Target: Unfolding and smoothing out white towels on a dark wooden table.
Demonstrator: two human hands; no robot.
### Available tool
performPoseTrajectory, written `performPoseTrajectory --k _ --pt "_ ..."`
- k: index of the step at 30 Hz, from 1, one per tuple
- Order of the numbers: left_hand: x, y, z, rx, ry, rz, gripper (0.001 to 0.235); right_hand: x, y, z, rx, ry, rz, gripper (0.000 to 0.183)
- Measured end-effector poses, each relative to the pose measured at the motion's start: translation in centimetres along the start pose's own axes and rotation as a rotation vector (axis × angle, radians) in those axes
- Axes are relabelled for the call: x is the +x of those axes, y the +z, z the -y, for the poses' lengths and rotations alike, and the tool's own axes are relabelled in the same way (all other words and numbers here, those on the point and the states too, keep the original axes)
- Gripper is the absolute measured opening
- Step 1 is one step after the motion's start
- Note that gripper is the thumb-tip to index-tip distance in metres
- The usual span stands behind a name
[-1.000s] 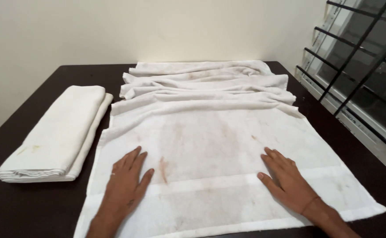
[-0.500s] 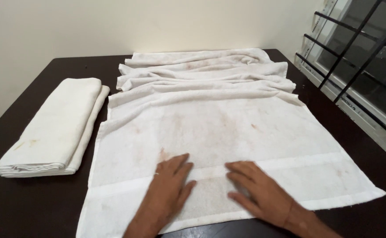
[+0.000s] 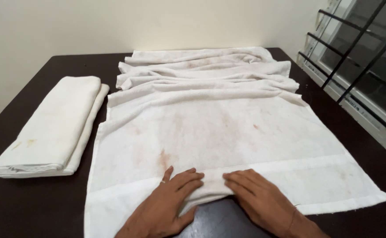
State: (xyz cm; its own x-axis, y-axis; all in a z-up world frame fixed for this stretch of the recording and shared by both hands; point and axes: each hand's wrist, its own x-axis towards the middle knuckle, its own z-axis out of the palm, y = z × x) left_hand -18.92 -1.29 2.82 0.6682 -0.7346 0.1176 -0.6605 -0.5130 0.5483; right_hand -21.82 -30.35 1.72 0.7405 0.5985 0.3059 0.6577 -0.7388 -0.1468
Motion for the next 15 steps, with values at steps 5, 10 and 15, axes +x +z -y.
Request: performPoseTrajectory --k 5,10,15 --pt "-0.4 0.1 2.2 -0.005 -0.141 -0.183 0.055 -0.6 -0.8 -2.4 0.009 0.143 -0.097 0.055" --pt "-2.0 -2.0 3.8 0.072 -0.275 -0.319 0.058 -1.6 -2.2 -6.0 0.023 0.38 -0.068 0.069" --pt "-3.3 -3.8 4.3 0.166 -0.414 -0.417 0.053 -3.7 -2.3 -10.0 0.046 0.494 -0.152 0.055"
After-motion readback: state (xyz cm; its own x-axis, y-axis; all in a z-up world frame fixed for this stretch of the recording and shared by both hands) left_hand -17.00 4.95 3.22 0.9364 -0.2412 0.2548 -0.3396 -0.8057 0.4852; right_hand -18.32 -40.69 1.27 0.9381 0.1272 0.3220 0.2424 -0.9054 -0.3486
